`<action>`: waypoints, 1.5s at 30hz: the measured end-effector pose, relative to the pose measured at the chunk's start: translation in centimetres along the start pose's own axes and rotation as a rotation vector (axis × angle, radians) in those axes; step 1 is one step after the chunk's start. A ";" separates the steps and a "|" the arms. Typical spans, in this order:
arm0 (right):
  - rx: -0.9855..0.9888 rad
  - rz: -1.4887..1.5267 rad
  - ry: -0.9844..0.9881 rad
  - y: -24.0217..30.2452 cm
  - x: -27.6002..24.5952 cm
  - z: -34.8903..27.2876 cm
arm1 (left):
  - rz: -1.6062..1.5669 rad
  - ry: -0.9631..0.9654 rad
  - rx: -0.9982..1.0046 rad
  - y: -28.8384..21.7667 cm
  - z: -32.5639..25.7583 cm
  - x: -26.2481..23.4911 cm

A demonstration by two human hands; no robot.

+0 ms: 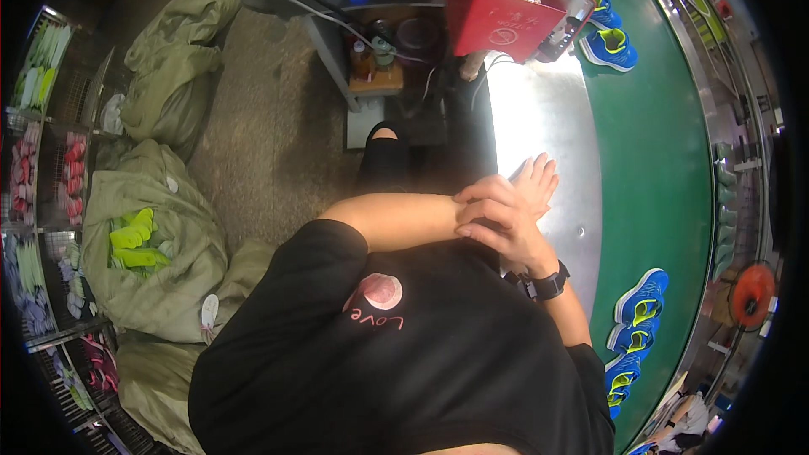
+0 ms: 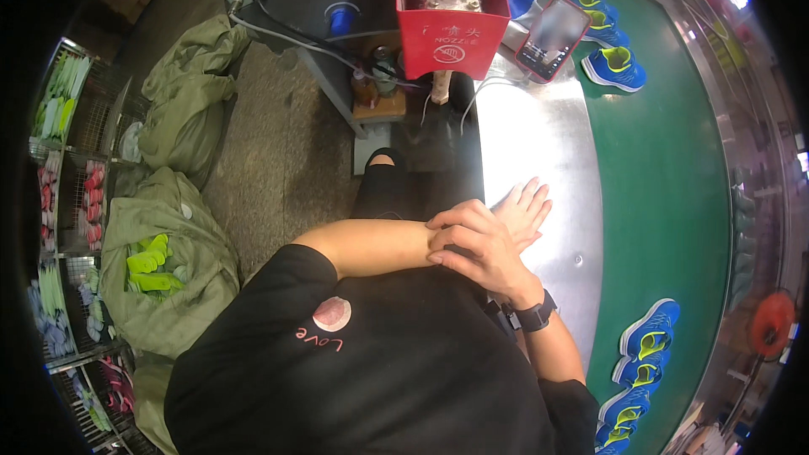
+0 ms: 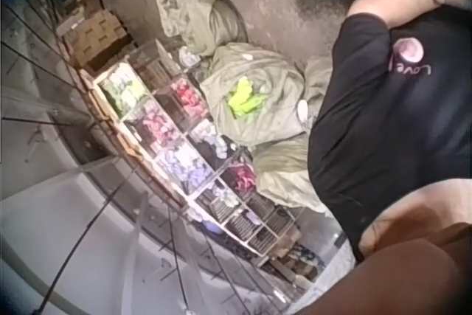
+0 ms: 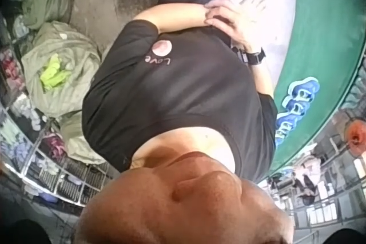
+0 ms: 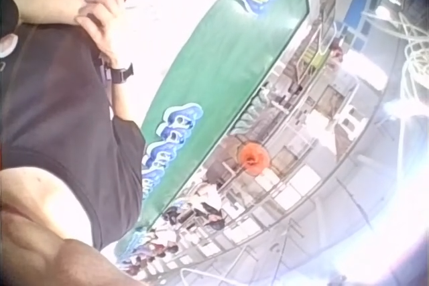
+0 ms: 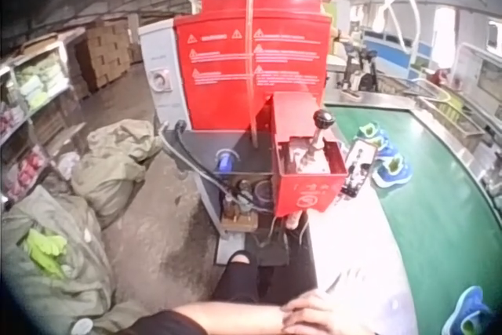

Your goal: Picking up blue and lime green shoes from a conveyor belt, inspecting them, and placing them back or on a different section of the belt.

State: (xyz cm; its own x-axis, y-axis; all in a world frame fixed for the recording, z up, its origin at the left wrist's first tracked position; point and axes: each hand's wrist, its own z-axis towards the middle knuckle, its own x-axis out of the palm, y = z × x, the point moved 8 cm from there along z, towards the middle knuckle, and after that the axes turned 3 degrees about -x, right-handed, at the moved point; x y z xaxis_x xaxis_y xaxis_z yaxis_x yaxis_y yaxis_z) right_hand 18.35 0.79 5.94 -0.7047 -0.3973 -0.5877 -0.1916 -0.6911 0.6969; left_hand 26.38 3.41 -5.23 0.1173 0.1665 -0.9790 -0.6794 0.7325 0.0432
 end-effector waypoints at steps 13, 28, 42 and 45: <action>0.079 0.029 0.010 -0.1 0.1 -0.5 | -0.051 -0.012 -0.010 -0.7 -0.1 0.3; 0.582 -0.110 -0.372 -5.7 -6.1 -7.4 | -0.778 0.300 0.043 2.8 -0.1 0.8; 0.292 -0.336 -0.205 -3.2 -4.5 -3.1 | -1.545 0.296 -0.066 5.7 0.0 3.7; 0.281 -0.373 -0.265 -3.4 -4.9 -2.8 | -2.008 0.316 -0.197 6.2 0.1 3.1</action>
State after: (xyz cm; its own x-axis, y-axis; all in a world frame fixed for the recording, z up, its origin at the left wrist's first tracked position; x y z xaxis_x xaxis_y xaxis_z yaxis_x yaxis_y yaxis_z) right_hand 24.37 3.36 5.34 -0.6952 0.0351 -0.7180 -0.6116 -0.5538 0.5650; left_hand 22.53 8.54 -7.97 0.5584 -0.7310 0.3922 0.1625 -0.3672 -0.9158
